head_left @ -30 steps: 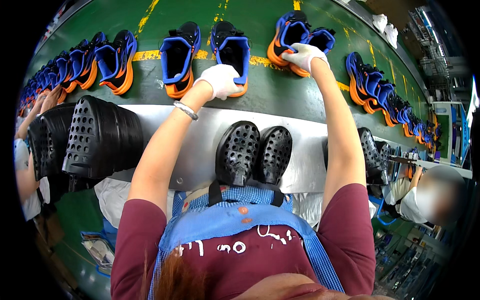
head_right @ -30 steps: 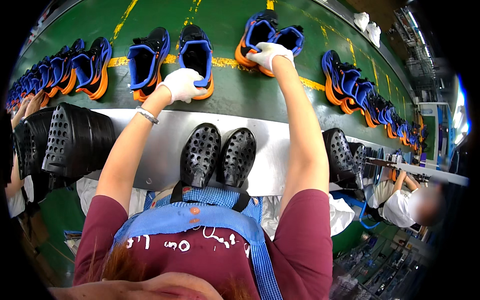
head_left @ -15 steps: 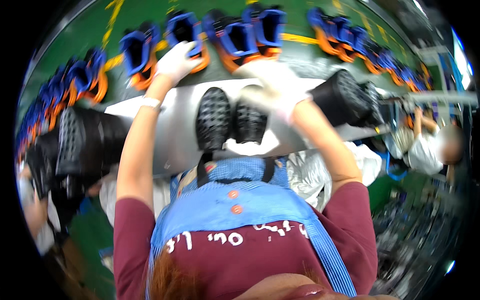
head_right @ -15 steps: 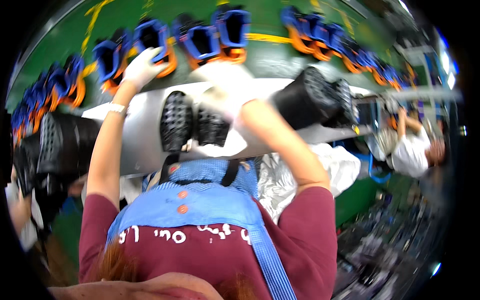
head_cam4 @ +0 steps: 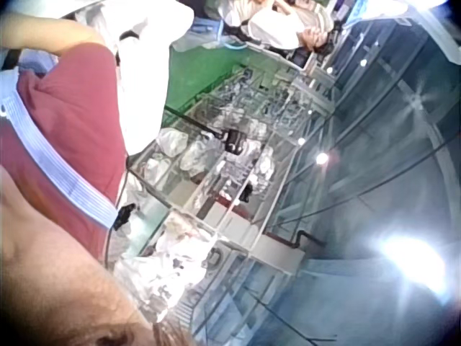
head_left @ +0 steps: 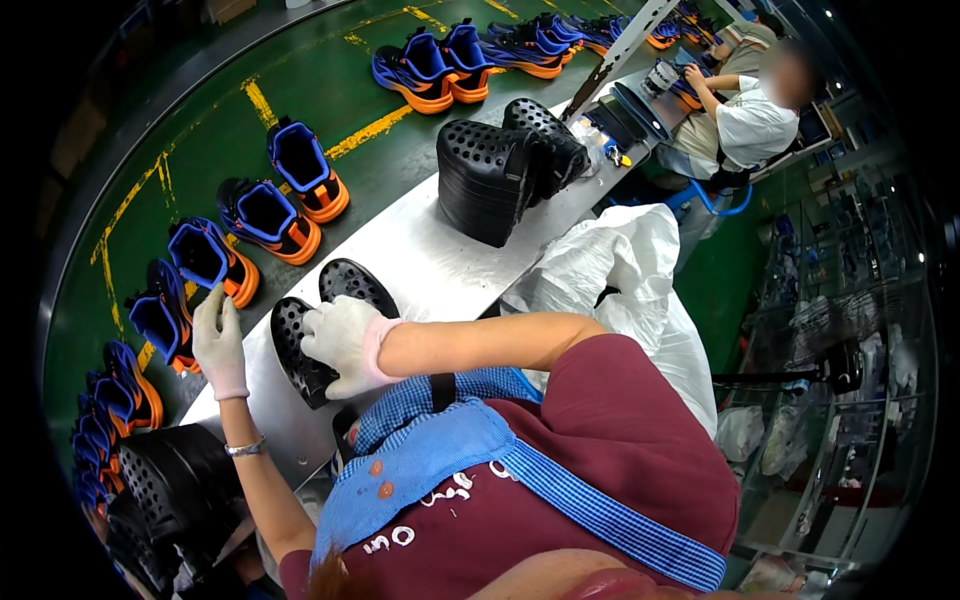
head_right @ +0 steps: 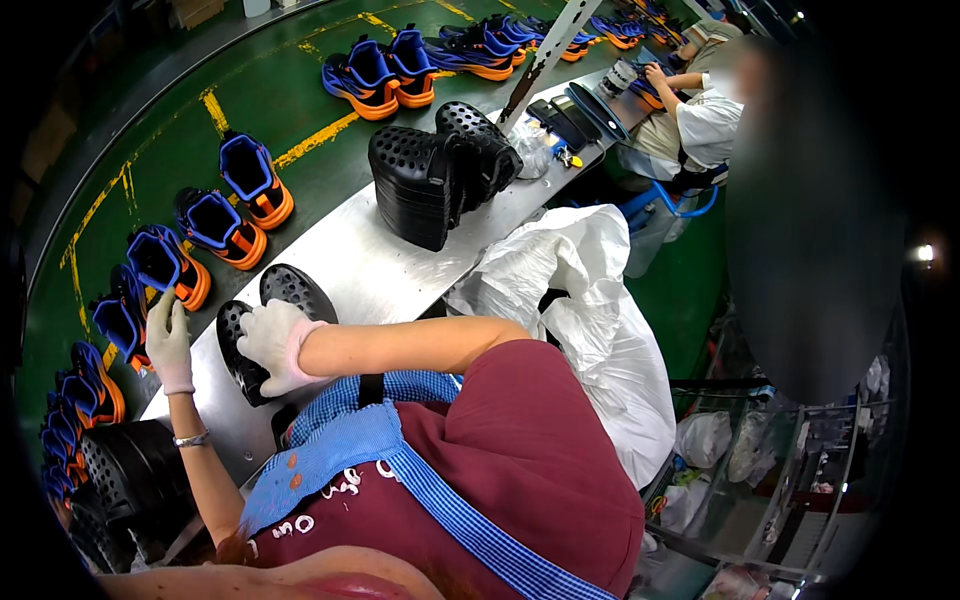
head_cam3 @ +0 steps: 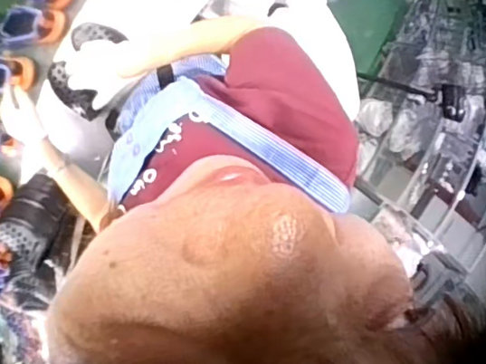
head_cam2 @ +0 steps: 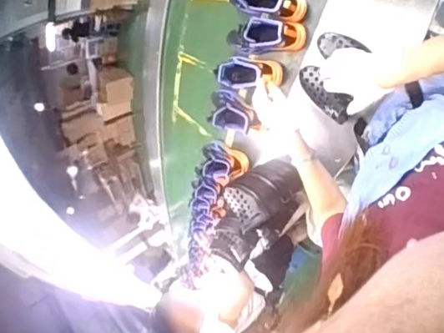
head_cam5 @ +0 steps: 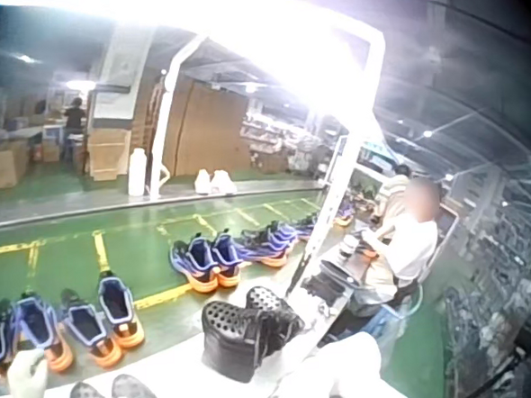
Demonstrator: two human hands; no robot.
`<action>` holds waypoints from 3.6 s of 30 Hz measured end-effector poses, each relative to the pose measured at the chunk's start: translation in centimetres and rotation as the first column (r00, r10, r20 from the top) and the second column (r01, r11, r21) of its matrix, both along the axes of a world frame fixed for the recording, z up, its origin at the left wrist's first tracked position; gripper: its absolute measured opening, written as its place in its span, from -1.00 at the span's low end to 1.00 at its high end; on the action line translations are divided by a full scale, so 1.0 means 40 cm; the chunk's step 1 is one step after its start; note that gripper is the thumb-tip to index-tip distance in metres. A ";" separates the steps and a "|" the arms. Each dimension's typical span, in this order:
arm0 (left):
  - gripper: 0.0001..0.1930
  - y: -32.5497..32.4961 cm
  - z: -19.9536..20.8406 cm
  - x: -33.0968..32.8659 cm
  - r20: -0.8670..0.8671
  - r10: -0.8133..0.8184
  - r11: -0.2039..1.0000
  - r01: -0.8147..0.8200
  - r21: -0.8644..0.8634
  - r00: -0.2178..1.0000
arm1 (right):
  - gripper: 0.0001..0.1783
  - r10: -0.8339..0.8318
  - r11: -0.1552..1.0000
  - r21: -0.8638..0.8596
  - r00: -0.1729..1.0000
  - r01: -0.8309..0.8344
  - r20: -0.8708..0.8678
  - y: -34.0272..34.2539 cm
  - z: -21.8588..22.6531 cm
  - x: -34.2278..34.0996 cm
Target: The person inserts black plastic components into the soles of blue and orange sneakers, then retrieves more components from a large white bag on the floor.
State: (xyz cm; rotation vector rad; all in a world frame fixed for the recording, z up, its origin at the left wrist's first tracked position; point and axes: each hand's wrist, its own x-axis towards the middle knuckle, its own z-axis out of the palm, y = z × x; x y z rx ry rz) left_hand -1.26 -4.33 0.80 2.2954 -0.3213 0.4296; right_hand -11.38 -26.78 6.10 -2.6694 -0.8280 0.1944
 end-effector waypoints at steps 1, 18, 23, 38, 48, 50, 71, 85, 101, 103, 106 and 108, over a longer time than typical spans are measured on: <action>-0.68 -0.003 -0.002 -0.003 -0.095 -0.019 0.996 0.011 -0.087 0.995 | -0.45 -0.016 0.999 0.045 1.000 0.016 0.006 -0.003 0.001 -0.001; -0.33 -0.130 0.157 -0.053 -0.099 -0.860 0.024 -0.155 -0.988 0.500 | -0.57 -0.055 0.752 0.655 0.997 0.077 -0.055 -0.084 0.136 0.044; -0.35 -0.128 0.104 -0.026 -0.024 -0.802 -0.119 -0.199 -0.973 0.597 | -0.61 -0.071 0.692 0.721 0.997 0.038 0.016 -0.077 0.109 0.089; -0.72 -0.107 0.073 0.053 -0.302 -0.470 0.164 -0.254 -0.953 0.829 | -0.42 -0.238 0.927 0.273 0.965 0.259 -0.107 -0.038 0.075 0.110; -0.72 -0.148 0.098 0.067 -0.285 -0.538 0.146 -0.246 -0.958 0.794 | -0.41 -0.271 0.915 0.273 0.954 0.296 -0.126 -0.031 0.013 0.095; -0.70 -0.194 0.151 0.063 -0.343 -0.421 0.206 -0.279 -0.938 0.840 | -0.42 -0.233 0.929 0.222 0.935 0.295 -0.268 -0.053 0.055 0.110; -0.36 -0.045 -0.051 0.363 -0.260 -0.191 0.974 0.215 0.067 0.946 | -0.49 -0.412 0.876 0.179 0.889 0.447 -0.203 -0.128 0.040 0.269; -0.48 -0.037 -0.081 0.441 -0.166 -0.009 0.999 0.014 0.033 0.986 | -0.61 -0.127 0.947 -0.302 0.991 0.107 -0.047 0.106 0.079 0.560; -0.57 -0.045 -0.002 0.161 -0.435 -0.356 0.864 0.469 0.183 0.827 | -0.67 0.102 0.931 -0.316 0.963 -0.180 -0.249 0.283 -0.119 0.687; -0.57 -0.054 -0.017 0.193 -0.663 -0.237 0.868 0.462 0.184 0.710 | -0.63 0.154 0.919 -0.330 0.967 -0.215 -0.201 0.294 -0.127 0.684; -0.57 -0.063 -0.052 0.234 -0.725 -0.252 0.842 0.515 0.162 0.641 | -0.68 -0.083 0.982 -0.181 0.987 0.058 -0.136 0.289 -0.225 0.688; -0.53 -0.040 -0.128 0.275 -0.651 -0.323 0.751 0.604 0.265 0.687 | -0.70 -0.172 0.977 -0.138 0.983 0.162 -0.065 0.295 -0.254 0.679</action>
